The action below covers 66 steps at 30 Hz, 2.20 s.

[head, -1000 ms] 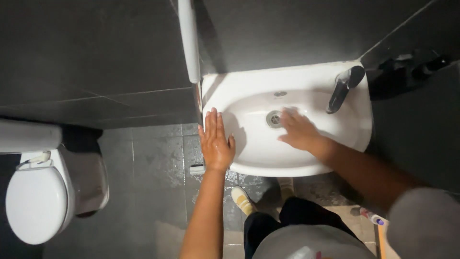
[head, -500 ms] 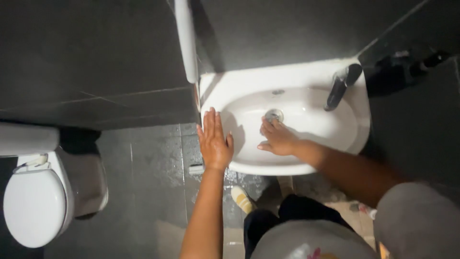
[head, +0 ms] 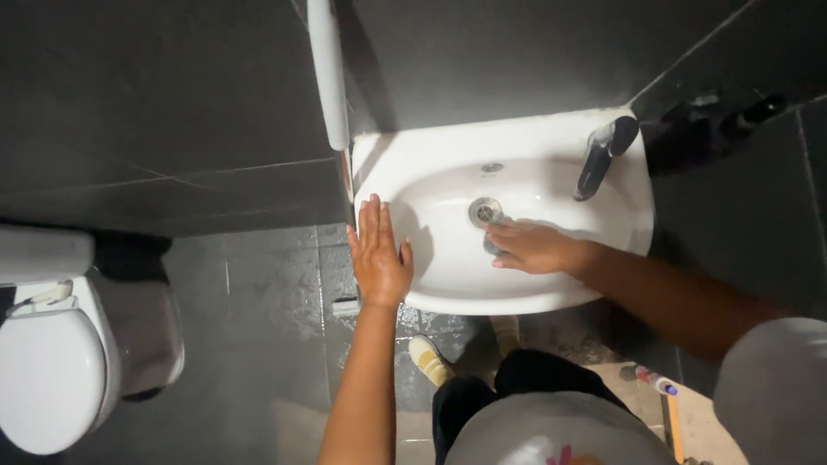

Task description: The person scrubs a white bathroom sink with a steel wool pad, repeatedly rinsing the pad under running water and wiping the basin and faucet. The person then rinses their hands and turns off the tap.

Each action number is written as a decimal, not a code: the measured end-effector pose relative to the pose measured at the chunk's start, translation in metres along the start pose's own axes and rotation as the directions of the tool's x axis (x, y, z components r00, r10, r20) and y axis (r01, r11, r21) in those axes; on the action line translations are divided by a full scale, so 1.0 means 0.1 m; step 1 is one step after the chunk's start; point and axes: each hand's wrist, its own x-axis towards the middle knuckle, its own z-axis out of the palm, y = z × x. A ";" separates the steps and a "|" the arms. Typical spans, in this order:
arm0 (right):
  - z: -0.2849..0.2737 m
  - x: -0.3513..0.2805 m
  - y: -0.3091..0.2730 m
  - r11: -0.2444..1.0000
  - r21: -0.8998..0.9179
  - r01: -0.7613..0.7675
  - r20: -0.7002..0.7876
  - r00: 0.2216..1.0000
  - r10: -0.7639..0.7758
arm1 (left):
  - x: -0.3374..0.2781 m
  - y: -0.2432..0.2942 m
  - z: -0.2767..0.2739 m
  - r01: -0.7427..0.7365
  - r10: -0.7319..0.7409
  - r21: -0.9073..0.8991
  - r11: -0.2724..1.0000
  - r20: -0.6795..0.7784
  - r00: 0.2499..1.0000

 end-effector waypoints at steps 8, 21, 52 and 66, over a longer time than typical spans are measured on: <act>-0.08 0.14 -0.14 0.990 -0.101 -0.100 0.015 0.995 0.102 | -0.02 0.01 -0.04 0.013 -0.013 -0.010 1.000 0.011 1.000; -0.30 0.29 -0.62 0.935 0.023 -0.353 0.164 0.924 0.345 | -0.05 0.00 -0.02 0.010 -0.010 -0.012 1.000 0.000 1.000; 0.18 0.57 -0.62 0.848 0.357 -0.392 -0.033 0.902 0.430 | -0.05 -0.02 0.02 0.005 -0.005 0.005 1.000 -0.014 1.000; -0.21 -0.03 -0.21 0.873 0.114 -0.474 0.034 0.880 0.473 | -0.01 0.03 -0.05 0.005 -0.007 -0.029 1.000 -0.039 0.999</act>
